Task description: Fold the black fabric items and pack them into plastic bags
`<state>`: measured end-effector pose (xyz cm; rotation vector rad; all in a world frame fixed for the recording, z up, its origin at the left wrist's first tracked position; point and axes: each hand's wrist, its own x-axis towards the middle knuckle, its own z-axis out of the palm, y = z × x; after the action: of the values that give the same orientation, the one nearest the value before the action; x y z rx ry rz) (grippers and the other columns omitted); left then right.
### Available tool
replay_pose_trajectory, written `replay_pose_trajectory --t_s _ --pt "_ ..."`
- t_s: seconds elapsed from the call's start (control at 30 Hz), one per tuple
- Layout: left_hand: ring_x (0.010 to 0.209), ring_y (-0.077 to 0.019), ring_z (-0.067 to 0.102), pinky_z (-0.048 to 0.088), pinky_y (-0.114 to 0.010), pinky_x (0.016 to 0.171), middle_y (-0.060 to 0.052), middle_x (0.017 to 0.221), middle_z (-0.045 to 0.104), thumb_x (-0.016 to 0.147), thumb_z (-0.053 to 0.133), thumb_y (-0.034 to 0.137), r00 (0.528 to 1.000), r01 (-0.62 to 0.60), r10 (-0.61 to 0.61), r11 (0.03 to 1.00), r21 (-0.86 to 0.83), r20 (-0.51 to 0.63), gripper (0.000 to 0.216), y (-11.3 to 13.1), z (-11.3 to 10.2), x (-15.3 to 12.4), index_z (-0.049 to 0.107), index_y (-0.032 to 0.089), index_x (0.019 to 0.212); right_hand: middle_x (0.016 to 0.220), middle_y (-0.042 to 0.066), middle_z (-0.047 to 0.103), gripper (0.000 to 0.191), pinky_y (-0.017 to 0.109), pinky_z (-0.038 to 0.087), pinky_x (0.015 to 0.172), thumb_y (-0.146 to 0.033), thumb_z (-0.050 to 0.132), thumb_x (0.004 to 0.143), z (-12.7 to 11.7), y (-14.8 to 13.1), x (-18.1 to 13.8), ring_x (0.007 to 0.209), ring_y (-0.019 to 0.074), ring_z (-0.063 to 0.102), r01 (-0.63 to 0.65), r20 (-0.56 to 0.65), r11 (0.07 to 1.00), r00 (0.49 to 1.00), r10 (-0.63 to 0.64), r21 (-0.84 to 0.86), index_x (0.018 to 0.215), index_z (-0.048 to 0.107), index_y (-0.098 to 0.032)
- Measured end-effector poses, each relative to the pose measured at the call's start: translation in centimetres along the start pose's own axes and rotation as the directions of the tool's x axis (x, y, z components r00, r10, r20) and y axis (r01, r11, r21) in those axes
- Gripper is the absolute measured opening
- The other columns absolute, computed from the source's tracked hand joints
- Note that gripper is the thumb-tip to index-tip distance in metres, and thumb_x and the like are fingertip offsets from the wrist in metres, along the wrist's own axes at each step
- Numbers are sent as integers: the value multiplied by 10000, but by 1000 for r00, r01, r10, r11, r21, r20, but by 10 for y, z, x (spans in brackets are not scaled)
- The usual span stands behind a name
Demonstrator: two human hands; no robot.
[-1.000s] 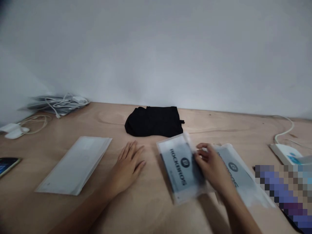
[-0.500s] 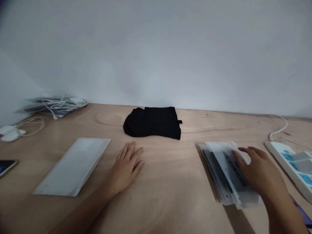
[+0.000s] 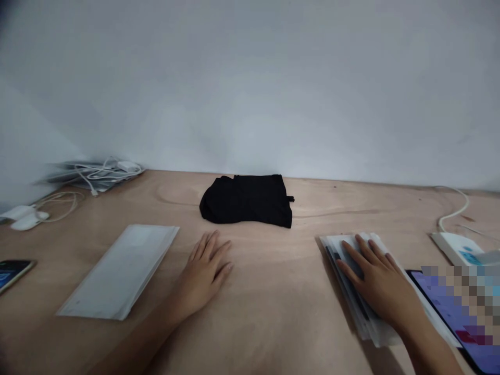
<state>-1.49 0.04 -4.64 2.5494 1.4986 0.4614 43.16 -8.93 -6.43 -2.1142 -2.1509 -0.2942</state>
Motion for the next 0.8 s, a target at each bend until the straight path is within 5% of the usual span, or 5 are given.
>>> replay_pose_trajectory --t_s 0.17,0.33,0.43,0.57,0.8 --pt "1463 -342 385 395 -541 1156 -128 1556 437 1000 524 290 996 42 -52 988 -148 -66 332 -2 -15 5 618 206 1308 1567 174 447 666 743 323 1101 -626 313 969 -27 -17 18 1438 456 391 -68 -59 997 996 69 26 1436 558 -218" --pt "1253 -264 601 500 -445 1082 -112 1400 581 1001 467 228 991 -83 77 995 -50 -113 284 -23 -40 39 667 183 1199 1586 90 442 509 510 499 1071 -522 406 1012 -61 -57 74 1326 338 570 134 -16 963 991 -134 235 1403 596 -257" --pt "1165 -251 649 533 -436 1034 -79 1341 628 963 496 181 988 -145 145 989 5 -61 322 -42 -42 67 666 209 1235 1545 91 500 448 462 552 1014 -401 473 1012 -53 -86 117 1227 305 653 282 84 924 946 -312 258 1413 594 -241" --pt "1119 -307 653 539 -488 988 -143 1265 654 951 531 166 981 -187 191 979 82 -46 270 -61 -31 90 709 146 1154 1445 126 601 427 482 572 971 -216 574 927 -24 -109 157 1179 338 679 326 116 918 927 -358 227 1345 659 -205" --pt "1080 -301 648 524 -475 955 -144 1162 679 959 498 132 960 -249 266 955 162 -92 220 -63 -34 85 705 146 1033 1269 66 727 335 478 596 919 -221 493 991 -19 -99 163 1096 311 722 340 123 910 919 -376 237 1201 751 -258"
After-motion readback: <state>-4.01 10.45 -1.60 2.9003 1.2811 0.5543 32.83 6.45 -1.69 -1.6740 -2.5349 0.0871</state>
